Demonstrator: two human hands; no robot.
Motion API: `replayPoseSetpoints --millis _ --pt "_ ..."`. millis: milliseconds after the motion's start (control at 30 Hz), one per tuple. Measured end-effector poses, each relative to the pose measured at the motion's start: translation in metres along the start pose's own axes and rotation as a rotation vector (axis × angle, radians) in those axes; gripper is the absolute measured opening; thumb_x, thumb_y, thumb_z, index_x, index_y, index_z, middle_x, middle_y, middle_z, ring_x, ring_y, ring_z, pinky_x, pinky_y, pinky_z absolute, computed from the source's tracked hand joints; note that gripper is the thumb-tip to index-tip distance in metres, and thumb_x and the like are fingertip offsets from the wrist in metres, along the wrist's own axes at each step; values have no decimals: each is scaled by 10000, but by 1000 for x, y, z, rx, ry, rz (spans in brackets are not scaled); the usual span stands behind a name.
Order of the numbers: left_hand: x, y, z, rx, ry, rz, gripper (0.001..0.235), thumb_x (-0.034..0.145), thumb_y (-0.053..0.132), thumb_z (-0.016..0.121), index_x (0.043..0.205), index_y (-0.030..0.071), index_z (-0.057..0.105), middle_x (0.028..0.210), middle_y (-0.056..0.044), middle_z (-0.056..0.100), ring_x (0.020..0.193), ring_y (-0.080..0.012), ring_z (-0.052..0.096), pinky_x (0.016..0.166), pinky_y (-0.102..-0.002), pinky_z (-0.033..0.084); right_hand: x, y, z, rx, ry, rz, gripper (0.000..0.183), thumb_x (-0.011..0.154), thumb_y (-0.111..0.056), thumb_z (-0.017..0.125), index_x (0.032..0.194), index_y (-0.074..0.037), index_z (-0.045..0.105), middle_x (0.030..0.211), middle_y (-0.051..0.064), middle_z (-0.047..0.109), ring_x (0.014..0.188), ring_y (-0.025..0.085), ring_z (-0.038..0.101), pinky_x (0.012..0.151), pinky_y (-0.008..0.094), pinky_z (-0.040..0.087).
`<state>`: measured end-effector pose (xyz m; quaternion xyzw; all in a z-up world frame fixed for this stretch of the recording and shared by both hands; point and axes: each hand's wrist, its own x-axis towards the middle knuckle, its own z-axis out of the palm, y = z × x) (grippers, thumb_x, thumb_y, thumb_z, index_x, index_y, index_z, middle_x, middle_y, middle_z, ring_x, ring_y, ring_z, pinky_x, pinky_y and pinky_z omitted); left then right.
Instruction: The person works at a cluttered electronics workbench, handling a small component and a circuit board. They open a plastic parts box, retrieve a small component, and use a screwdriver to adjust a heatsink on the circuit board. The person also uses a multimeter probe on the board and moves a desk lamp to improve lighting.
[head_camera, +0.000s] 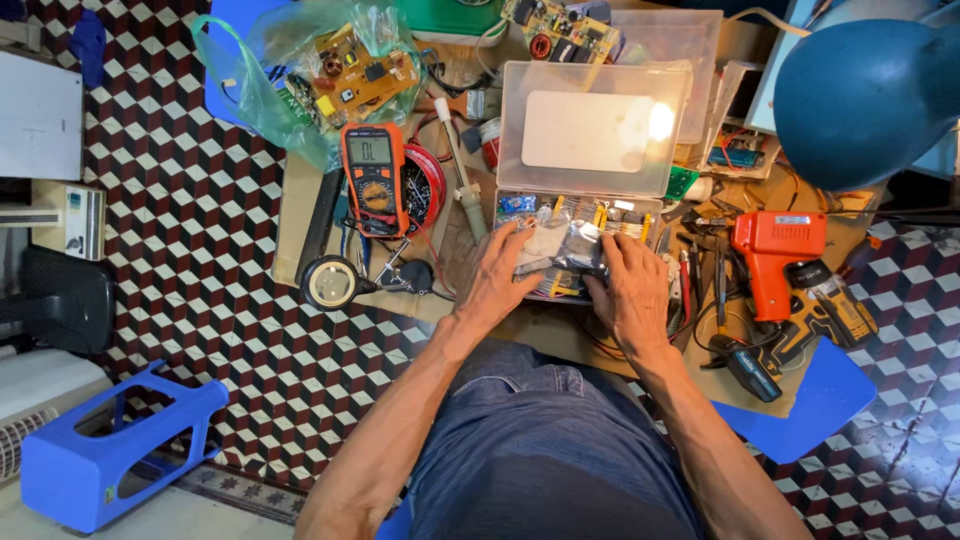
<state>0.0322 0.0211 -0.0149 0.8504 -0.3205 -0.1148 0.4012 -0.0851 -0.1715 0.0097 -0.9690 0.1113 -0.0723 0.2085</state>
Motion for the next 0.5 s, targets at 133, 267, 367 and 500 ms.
replayPoseSetpoints --millis 133,267,367,500 --pt "-8 -5 8 101 -71 -24 631 767 130 825 1353 61 602 1437 -170 518 1254 -382 532 1030 -455 483 -8 12 0 69 69 -49 476 875 -78 771 1312 8 604 1279 221 647 1152 385 639 978 452 521" --pt "-11 -15 11 140 -37 40 507 845 95 771 1335 58 642 1452 -164 552 1229 -362 562 1012 -440 511 -9 26 -5 107 108 48 360 987 -30 702 1329 25 604 1123 213 697 989 366 711 853 423 575" --pt "-12 -18 15 133 -1 56 369 870 95 757 1231 46 700 1411 -160 599 1185 -354 592 983 -436 530 -7 33 -11 184 187 115 282 1043 -60 658 1309 20 610 1133 232 699 955 333 716 803 388 581" --pt "-11 -21 19 96 85 50 229 875 83 754 1099 36 742 1319 -158 659 1106 -349 635 944 -429 541 -16 38 -20 471 148 543 309 1065 -136 606 1339 6 619 1013 139 712 852 177 672 757 315 529"
